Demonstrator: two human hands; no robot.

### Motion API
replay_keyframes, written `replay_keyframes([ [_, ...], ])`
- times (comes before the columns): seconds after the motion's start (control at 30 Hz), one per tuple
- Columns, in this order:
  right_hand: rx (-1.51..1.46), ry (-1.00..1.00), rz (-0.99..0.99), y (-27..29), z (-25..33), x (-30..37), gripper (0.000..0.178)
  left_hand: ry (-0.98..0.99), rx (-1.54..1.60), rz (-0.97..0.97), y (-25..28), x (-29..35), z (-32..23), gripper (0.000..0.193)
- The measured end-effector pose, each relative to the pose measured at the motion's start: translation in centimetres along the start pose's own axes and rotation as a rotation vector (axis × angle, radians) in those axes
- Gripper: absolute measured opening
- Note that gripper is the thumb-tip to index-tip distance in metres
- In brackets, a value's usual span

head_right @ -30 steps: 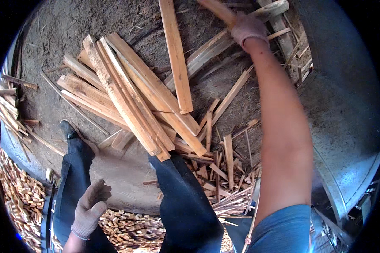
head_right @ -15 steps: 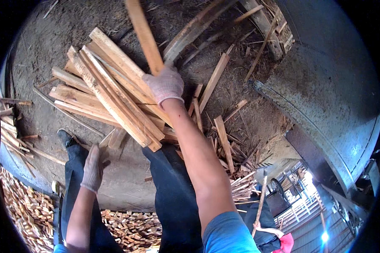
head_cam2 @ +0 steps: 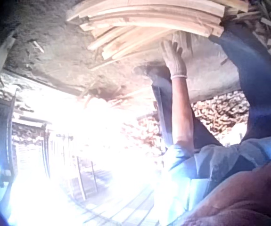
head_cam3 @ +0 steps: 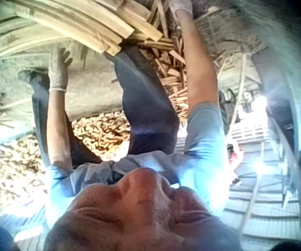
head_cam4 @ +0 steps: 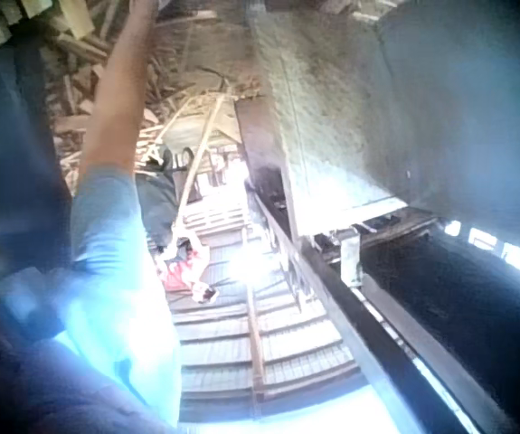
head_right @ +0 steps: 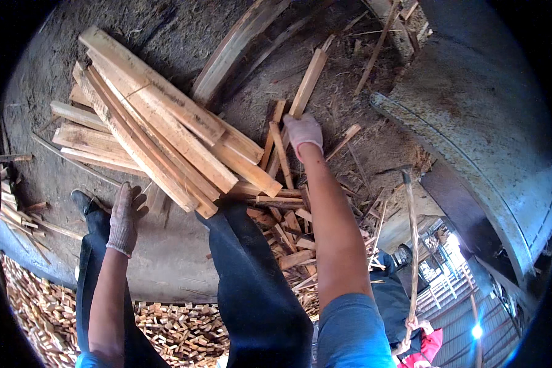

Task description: The person gathers loose wooden planks from the floor and stacks them into neat piles. They repeatedly pick up bundles of planks, align them, and place them onto a growing stack in a workshop environment.

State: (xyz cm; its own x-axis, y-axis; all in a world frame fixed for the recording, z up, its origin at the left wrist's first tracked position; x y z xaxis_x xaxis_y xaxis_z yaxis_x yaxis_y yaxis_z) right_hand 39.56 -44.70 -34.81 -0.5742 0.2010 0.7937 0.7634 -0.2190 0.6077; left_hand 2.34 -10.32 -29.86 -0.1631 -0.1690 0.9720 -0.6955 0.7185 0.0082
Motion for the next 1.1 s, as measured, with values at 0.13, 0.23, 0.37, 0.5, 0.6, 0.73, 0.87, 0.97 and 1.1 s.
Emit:
replay_keyframes([
  [0.13, -0.3, 0.117, 0.068, 0.4, -1.1, 0.2, 0.053, 0.057, 0.052, -0.023, 0.6, 1.4, 1.0, 0.076],
  [0.23, -0.794, 0.07, 0.157, 1.9, -6.1, -0.2, 0.048, 0.05, 0.019, -0.052, 1.5, 2.5, 0.8, 0.064],
  [0.37, -0.684, 0.073, 0.077, 7.4, -5.5, 1.0, 0.042, 0.053, 0.05, -0.03, 2.0, 2.5, 1.4, 0.064],
  [0.5, -0.096, 0.629, -0.021, 7.1, 6.6, 5.0, 0.049, 0.054, 0.184, 0.031, 1.2, 0.4, 1.8, 0.075],
  [0.6, -0.197, 0.763, 0.161, 3.3, 17.4, 7.4, 0.07, 0.084, 0.312, -0.004, -0.4, -1.5, 1.7, 0.103],
  [0.73, -0.068, 0.869, 0.114, -3.1, 28.6, 6.5, 0.092, 0.045, 0.566, 0.02, -2.9, -4.4, 1.5, 0.112],
  [0.87, -0.064, 0.637, 0.432, -8.7, 30.5, 5.0, 0.096, -0.053, 0.75, 0.107, -4.6, -6.3, 0.0, 0.107],
  [0.97, -0.025, 0.469, 0.68, -11.5, 29.8, 7.7, 0.093, -0.086, 0.925, 0.134, -3.7, -7.6, -0.1, 0.108],
  [1.1, 0.131, 0.506, 0.85, -12.4, 28.4, 9.9, 0.102, -0.189, 0.781, 0.278, -4.2, -5.4, -2.2, 0.111],
])
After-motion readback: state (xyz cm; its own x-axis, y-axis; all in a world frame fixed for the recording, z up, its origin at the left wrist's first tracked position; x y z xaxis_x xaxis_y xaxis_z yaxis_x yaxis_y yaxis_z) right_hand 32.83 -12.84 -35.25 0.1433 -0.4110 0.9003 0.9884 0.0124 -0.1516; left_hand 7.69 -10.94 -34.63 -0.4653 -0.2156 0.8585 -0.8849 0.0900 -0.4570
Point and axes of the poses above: each hand's wrist, its own x-axis away from the middle knuckle, its own y-axis out of the back of the hand, z = x × y, the point moved 5 cm from there along -x, towards the middle knuckle, and after that the axes turned 4 degrees about z, right-handed, at the moved point
